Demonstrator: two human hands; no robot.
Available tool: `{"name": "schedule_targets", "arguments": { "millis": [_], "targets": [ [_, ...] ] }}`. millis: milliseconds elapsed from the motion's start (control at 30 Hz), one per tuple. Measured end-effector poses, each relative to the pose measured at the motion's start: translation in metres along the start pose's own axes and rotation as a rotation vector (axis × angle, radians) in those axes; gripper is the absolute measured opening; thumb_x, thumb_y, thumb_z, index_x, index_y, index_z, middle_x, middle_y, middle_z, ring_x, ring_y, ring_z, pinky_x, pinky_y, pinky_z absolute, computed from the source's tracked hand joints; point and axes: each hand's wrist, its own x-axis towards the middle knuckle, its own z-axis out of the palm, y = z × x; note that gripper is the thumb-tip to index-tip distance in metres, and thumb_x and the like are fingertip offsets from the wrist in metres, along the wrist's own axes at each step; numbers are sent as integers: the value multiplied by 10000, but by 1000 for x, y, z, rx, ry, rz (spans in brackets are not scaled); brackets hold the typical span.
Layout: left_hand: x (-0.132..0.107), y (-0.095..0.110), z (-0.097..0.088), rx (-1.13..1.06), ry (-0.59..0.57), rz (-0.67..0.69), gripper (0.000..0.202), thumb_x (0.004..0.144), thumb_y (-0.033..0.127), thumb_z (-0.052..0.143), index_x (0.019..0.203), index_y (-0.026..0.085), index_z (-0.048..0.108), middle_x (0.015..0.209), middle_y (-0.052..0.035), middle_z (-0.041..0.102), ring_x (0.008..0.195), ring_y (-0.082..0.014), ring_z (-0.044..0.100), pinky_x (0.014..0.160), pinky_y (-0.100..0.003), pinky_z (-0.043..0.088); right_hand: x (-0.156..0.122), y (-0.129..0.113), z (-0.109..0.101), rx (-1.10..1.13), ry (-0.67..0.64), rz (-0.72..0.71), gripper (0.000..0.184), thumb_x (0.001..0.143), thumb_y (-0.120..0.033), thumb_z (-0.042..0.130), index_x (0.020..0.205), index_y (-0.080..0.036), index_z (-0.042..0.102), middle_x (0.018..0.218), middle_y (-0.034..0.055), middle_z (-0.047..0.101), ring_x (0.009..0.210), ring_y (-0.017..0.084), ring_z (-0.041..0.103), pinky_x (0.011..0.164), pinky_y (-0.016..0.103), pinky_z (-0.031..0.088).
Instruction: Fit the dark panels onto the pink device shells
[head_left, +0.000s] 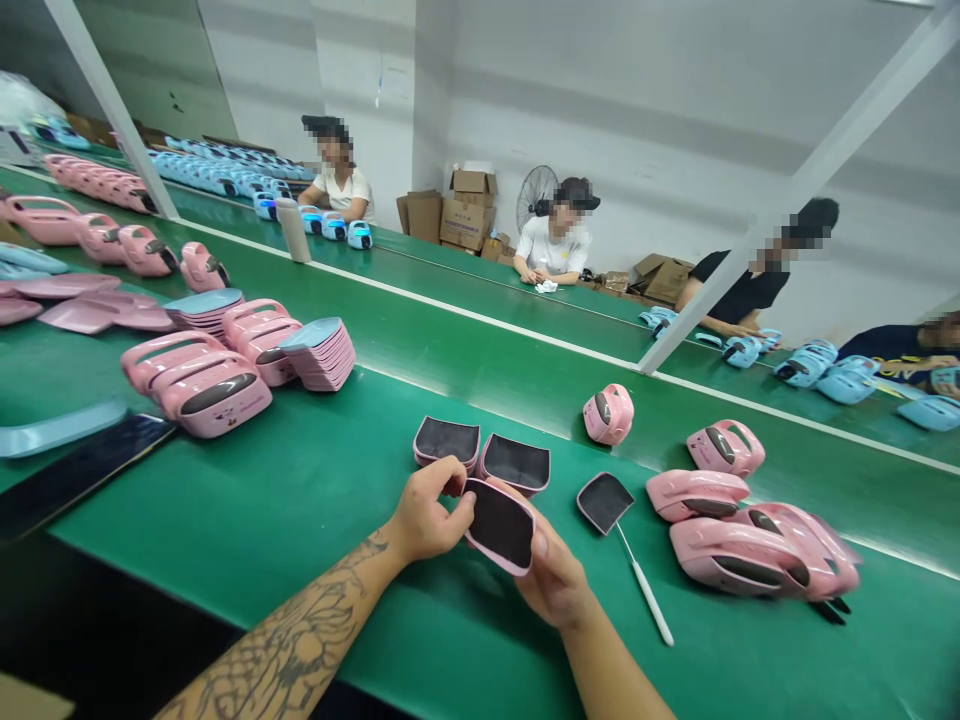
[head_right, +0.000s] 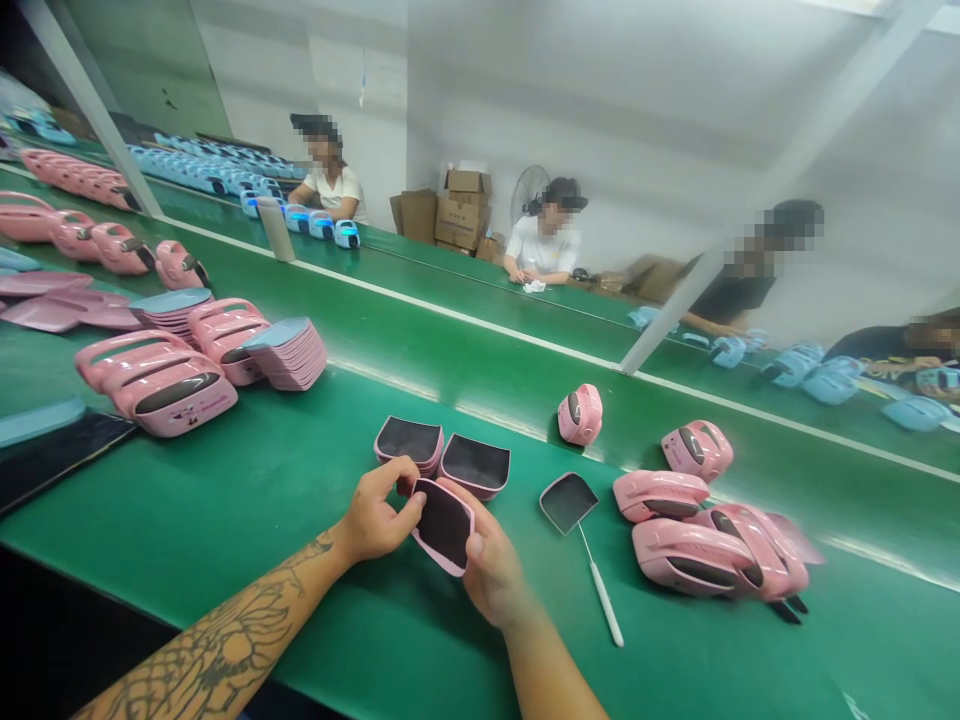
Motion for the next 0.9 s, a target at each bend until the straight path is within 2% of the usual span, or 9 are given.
{"name": "schedule_targets", "arguments": {
  "millis": [600,900],
  "targets": [
    [1,-1,-4,-16,0,-31,153,856,175,568,733,210,483,660,25,505,602,-127,483,598,-268,412,0,-3,2,-115,-18,17,790,750,-632,825,1408,-233,648,1474,131,637,1352,382,584,1197,541,372],
    [2,-1,-6,-10,4,-31,159,869,194,559,738,214,471,662,22,506,605,-128,490,601,-266,421,1,0,1,-118,-47,16,797,764,-651,808,1426,-244,632,1491,133,621,1372,395,566,1190,567,384]
  ]
}}
